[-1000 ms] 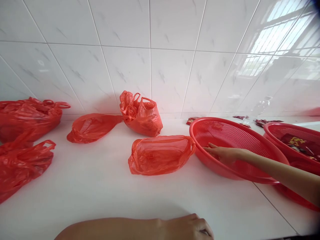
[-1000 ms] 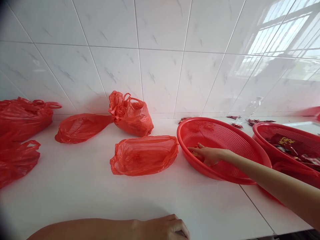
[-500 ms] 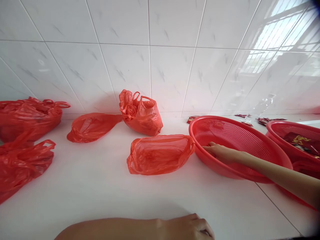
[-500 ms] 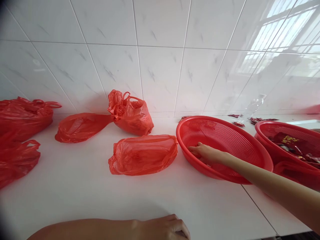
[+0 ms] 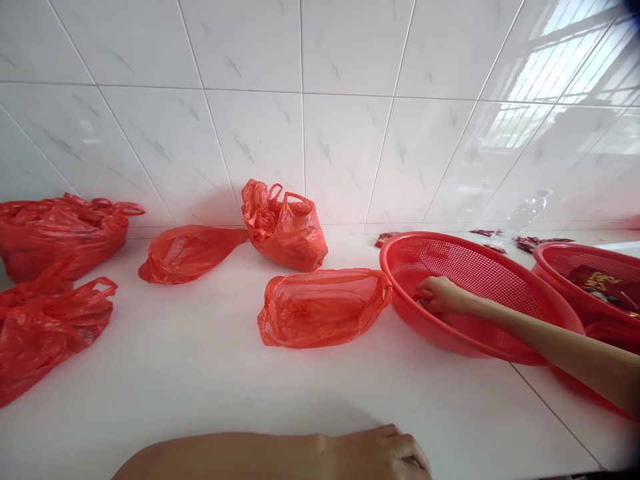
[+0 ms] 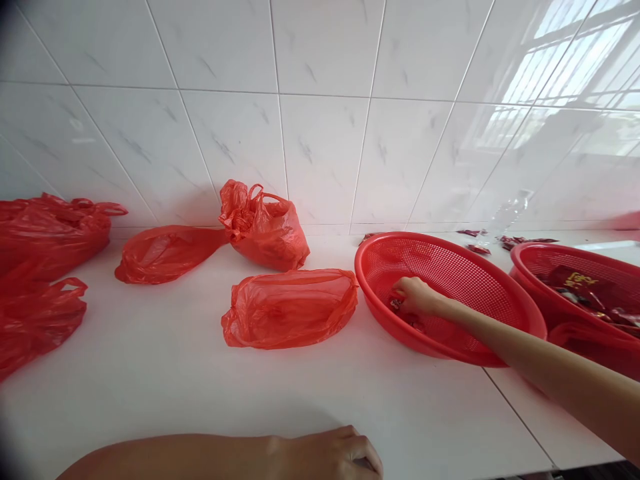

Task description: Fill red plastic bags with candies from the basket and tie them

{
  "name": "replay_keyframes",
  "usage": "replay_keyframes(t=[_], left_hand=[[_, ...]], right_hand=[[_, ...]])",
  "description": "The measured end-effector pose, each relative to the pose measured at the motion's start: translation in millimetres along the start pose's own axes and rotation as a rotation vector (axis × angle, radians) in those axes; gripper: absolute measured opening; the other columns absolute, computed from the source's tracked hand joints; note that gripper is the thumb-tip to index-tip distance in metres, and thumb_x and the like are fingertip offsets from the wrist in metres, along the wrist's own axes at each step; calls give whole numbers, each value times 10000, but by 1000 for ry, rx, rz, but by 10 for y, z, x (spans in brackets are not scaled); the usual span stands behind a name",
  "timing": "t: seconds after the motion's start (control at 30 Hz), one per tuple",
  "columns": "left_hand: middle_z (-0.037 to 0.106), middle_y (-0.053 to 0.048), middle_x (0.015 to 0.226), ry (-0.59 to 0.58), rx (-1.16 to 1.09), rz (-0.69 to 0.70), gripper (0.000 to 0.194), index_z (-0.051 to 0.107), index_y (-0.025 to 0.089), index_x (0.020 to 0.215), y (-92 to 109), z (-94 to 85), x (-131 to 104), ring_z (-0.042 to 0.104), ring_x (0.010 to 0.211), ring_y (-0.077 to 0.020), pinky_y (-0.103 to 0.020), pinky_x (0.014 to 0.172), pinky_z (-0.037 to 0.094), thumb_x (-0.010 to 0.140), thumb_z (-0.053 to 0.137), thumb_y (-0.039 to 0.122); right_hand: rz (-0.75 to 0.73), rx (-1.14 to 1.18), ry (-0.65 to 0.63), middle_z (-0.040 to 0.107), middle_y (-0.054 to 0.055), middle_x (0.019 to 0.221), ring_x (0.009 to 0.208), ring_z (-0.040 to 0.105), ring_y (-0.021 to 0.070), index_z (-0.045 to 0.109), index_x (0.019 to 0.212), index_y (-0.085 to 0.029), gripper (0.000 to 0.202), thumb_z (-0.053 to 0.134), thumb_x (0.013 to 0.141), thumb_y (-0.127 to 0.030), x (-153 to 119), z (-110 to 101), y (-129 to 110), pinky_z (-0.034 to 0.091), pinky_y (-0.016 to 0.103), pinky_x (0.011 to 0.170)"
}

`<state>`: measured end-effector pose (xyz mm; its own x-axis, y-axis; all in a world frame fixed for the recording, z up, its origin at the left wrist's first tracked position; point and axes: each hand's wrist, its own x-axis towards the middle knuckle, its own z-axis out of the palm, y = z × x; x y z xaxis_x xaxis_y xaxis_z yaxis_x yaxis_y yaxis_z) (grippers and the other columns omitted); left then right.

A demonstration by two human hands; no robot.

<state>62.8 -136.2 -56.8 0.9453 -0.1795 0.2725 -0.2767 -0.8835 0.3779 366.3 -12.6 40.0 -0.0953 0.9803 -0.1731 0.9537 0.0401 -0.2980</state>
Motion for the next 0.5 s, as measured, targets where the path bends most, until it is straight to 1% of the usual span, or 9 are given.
replay_keyframes(t=[0.03,0.1,0.2,0.3,0.37,0.4,0.5], left_hand=[[685,-42,1215,0,11,-4,255,642,216,1115,-2,16,-8,521,1253,-176,-313,1018,445,965,436,204],[678,-22,1238,3,28,-5,231,659,237,1055,-2,41,-23,510,1270,-172,-307,1026,445,961,450,204],[653,16,1307,28,37,4,220,670,241,1032,2,56,-38,494,1280,-177,-311,1051,433,950,473,188],[626,55,1360,32,38,11,224,678,239,1048,6,55,-39,495,1271,-179,-318,1057,428,947,487,179],[615,76,1374,15,45,1,207,682,244,1046,11,50,-36,498,1272,-182,-317,1059,425,947,507,192],[609,83,1382,4,50,-7,191,683,248,1043,15,45,-34,497,1279,-186,-316,1068,420,947,522,207],[591,97,1405,-32,58,-25,148,682,260,1043,33,14,-28,495,1290,-197,-319,1079,417,943,573,269]], right_hand=[[30,52,-12,515,-15,575,540,488,116,449,561,-189,184,625,599,-152,8,-36,25,370,239,489],[90,249,-59,577,0,615,563,569,145,548,644,-178,106,650,623,-197,5,-125,68,470,255,514],[178,588,-78,648,32,671,635,648,190,629,744,-157,168,718,623,-231,-42,-288,93,590,327,612],[185,723,-34,697,62,734,687,680,207,657,751,-150,209,780,599,-222,-125,-484,12,626,362,680],[125,794,-6,716,70,789,705,687,201,662,751,-157,213,805,616,-240,-197,-633,-145,633,363,699],[74,831,3,721,64,812,707,688,194,662,759,-164,217,812,633,-256,-236,-707,-260,636,367,713],[-104,861,-23,730,49,819,702,696,192,679,835,-173,256,828,661,-288,-338,-868,-731,639,386,737]])
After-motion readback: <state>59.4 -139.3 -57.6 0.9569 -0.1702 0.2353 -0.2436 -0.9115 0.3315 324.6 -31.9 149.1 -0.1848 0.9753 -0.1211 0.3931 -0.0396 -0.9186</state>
